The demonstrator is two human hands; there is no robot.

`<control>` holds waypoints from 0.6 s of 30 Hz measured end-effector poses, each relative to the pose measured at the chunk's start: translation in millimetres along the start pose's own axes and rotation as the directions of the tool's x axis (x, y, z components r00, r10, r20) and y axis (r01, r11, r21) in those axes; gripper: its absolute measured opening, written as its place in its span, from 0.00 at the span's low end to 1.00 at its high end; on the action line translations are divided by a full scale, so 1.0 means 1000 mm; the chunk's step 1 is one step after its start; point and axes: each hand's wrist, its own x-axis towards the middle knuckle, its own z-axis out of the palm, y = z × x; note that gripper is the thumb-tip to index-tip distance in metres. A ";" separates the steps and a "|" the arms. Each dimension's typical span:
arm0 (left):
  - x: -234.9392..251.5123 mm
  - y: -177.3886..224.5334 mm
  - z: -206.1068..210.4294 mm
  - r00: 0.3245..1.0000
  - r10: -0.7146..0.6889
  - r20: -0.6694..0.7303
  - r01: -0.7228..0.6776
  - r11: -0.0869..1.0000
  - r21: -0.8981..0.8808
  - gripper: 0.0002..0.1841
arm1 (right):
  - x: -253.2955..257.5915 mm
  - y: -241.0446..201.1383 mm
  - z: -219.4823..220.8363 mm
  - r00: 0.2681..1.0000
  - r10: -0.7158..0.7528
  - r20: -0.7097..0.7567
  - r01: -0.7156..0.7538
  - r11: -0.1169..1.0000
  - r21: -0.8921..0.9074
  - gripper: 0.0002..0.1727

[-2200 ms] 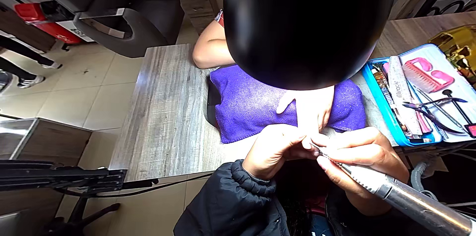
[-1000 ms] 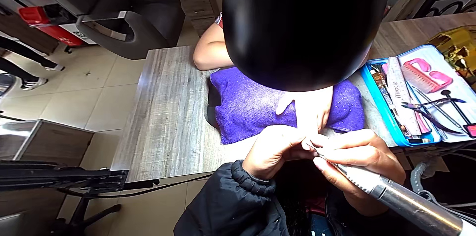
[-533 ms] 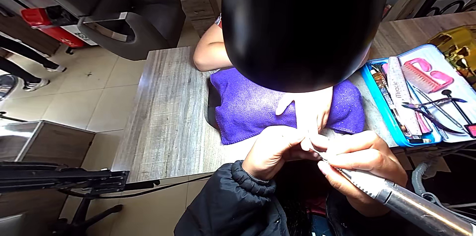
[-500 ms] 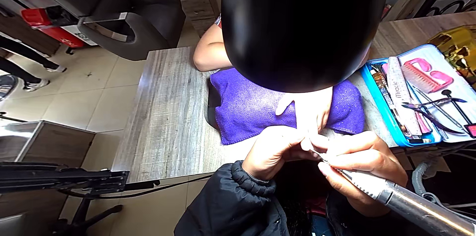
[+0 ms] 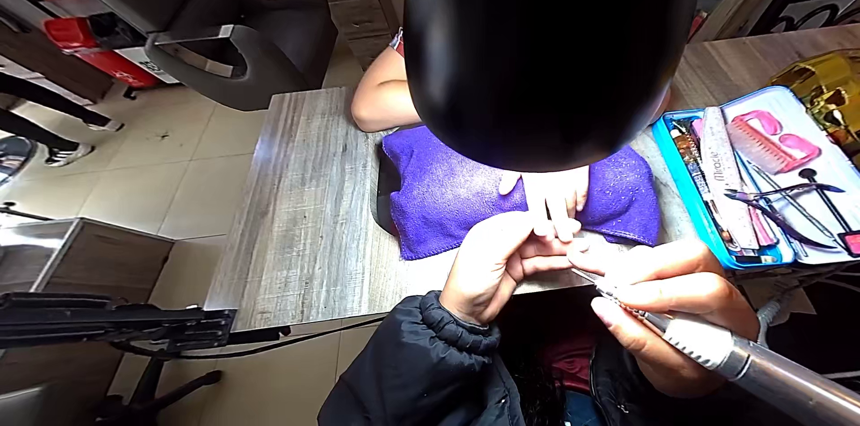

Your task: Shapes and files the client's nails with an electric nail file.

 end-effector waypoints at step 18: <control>-0.027 0.020 -0.014 0.993 0.114 0.017 -0.112 0.924 0.366 0.23 | -0.024 0.000 -0.020 0.973 0.023 0.231 -0.067 0.980 0.186 0.11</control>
